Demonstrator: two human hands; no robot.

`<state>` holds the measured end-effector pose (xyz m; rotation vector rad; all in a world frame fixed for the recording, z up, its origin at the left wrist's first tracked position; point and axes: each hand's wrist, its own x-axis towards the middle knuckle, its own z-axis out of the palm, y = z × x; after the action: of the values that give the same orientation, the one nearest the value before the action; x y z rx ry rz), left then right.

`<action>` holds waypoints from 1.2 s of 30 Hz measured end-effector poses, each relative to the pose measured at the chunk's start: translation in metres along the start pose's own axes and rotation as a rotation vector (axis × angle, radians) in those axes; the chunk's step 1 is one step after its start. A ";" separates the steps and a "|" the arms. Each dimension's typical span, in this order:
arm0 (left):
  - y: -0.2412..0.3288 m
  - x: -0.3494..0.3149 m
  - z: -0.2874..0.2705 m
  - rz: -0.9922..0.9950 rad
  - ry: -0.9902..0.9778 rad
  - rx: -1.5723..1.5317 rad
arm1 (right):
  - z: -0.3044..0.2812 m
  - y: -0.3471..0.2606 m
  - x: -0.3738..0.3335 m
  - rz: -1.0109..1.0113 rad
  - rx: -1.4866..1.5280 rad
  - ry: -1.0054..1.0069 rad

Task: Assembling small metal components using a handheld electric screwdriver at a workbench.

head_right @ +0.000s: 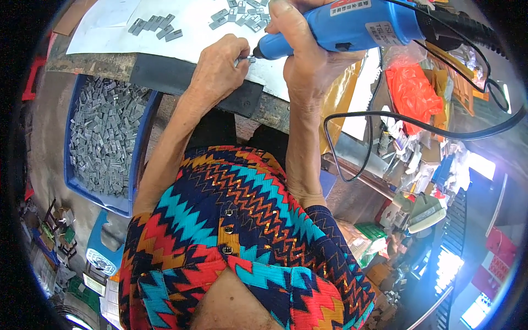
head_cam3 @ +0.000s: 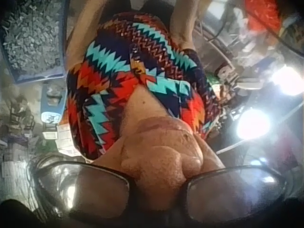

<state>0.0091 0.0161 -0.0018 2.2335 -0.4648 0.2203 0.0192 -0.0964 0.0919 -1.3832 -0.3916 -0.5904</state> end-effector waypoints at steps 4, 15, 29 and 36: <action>0.000 0.001 0.001 0.005 -0.001 0.003 | -0.001 0.004 -0.001 -0.005 -0.019 -0.005; 0.000 0.000 0.000 -0.001 -0.004 0.003 | -0.001 0.006 0.000 -0.010 -0.022 -0.006; -0.003 -0.002 0.000 0.006 0.021 0.002 | 0.014 -0.007 -0.004 0.077 -0.106 -0.005; 0.002 0.001 -0.004 0.024 0.004 -0.045 | 0.009 -0.005 0.002 0.080 -0.103 -0.116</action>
<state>0.0091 0.0175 0.0030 2.1836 -0.4902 0.2253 0.0187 -0.0880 0.0981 -1.5291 -0.4014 -0.4708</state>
